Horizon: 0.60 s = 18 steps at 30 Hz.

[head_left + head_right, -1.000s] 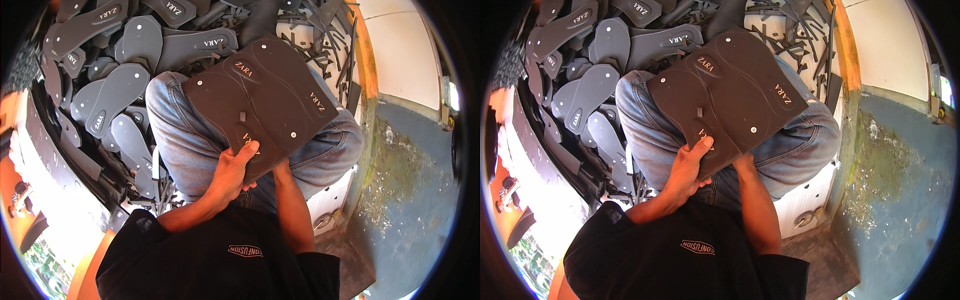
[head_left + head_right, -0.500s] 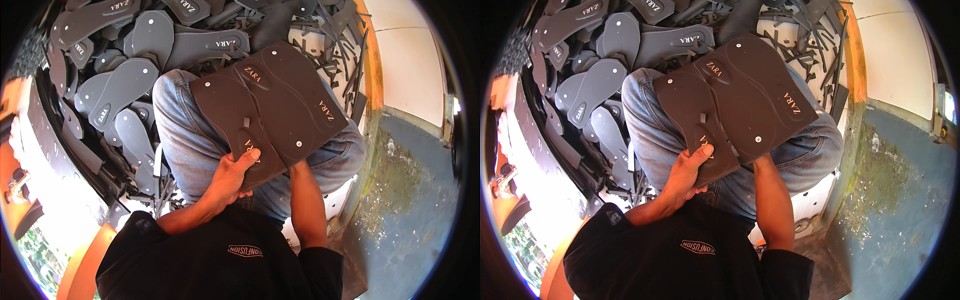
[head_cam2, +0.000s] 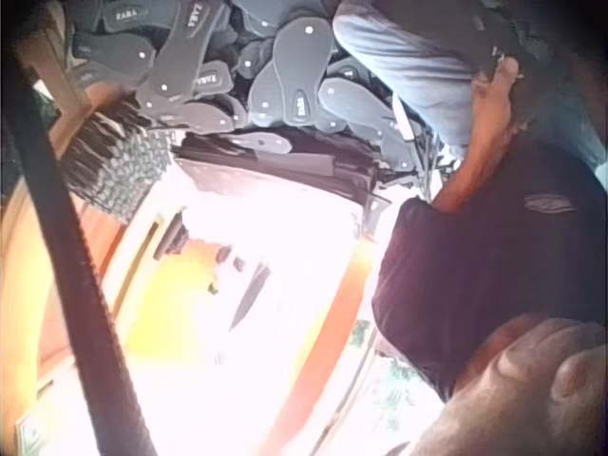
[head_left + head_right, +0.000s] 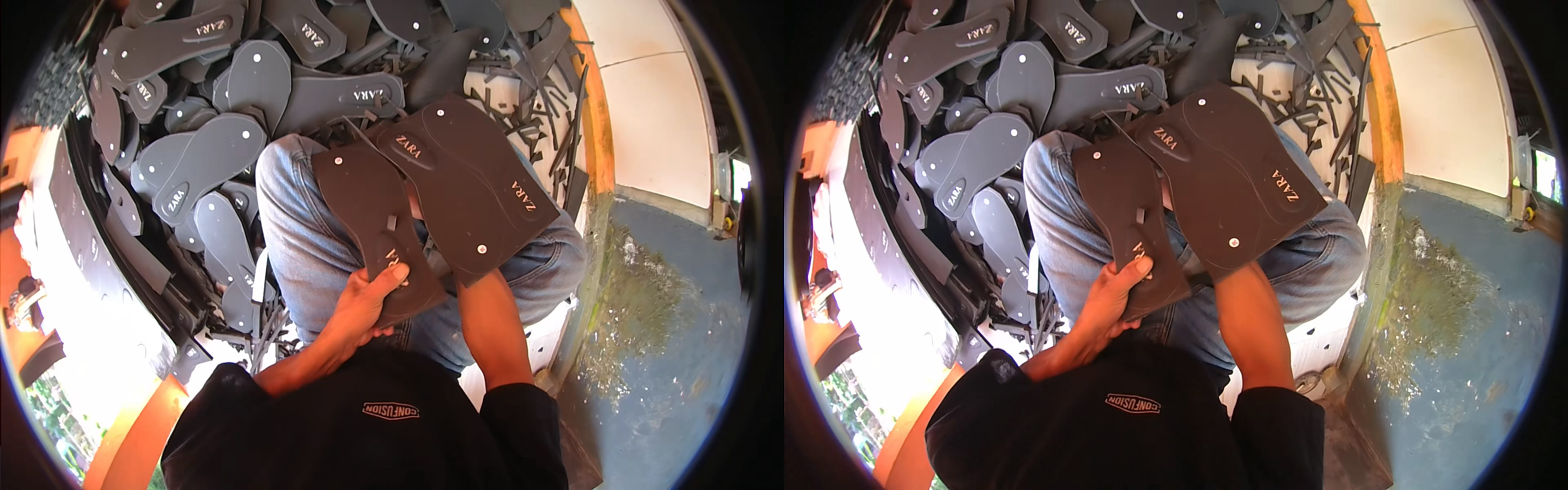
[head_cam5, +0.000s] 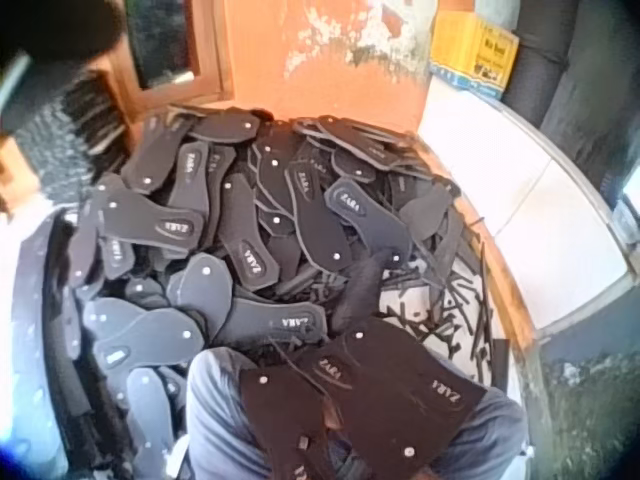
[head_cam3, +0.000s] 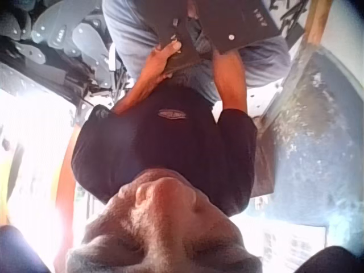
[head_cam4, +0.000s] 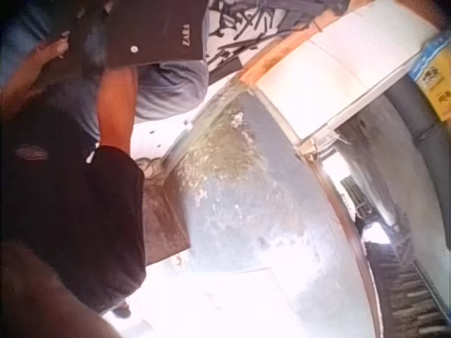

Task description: The person trims the edges of multiple shoe soles using shears while sitting on the floor next to a pile of components.

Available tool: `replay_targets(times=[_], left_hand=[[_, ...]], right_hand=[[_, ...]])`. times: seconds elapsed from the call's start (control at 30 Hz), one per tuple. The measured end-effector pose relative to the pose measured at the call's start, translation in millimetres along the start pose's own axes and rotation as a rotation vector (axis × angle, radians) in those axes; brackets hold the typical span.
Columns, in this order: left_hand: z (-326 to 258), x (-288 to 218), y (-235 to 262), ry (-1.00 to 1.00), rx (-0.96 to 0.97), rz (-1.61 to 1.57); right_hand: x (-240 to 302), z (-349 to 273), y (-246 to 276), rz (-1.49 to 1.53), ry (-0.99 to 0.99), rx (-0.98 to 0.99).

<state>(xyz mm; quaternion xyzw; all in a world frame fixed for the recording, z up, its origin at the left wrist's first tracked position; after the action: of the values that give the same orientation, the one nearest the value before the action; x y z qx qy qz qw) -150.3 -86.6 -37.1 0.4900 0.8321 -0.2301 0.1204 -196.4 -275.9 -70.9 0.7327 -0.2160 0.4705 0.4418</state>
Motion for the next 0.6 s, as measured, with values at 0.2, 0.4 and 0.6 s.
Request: replay_targets(times=[0.2,0.4,0.6], left_hand=[[-34.3,-12.0,47.8,-0.314,-0.048,0.070],[-42.6,-35.7,81.9,-0.526,-0.125,0.100],[-33.3,-34.3,79.0,-0.605,0.037,0.300]], right_hand=[[19.5,48.5,-58.6,0.059,-0.144,0.215],[51.9,-18.6,-68.3,1.119,-0.438,0.143],[71.7,-42.3,-40.7,0.820,-0.227,0.087]])
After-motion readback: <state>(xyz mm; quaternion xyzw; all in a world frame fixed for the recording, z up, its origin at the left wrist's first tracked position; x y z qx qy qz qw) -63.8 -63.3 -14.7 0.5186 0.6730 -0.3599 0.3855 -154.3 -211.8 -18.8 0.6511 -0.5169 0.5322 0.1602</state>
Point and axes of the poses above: each hand's wrist, its own z-axis towards the middle knuckle, its own y-axis out of the back of the hand, x = y × z, the point moved 7 cm from there along z, towards the middle knuckle, and after that the axes turned 12 degrees about z, right-handed, at the moved point
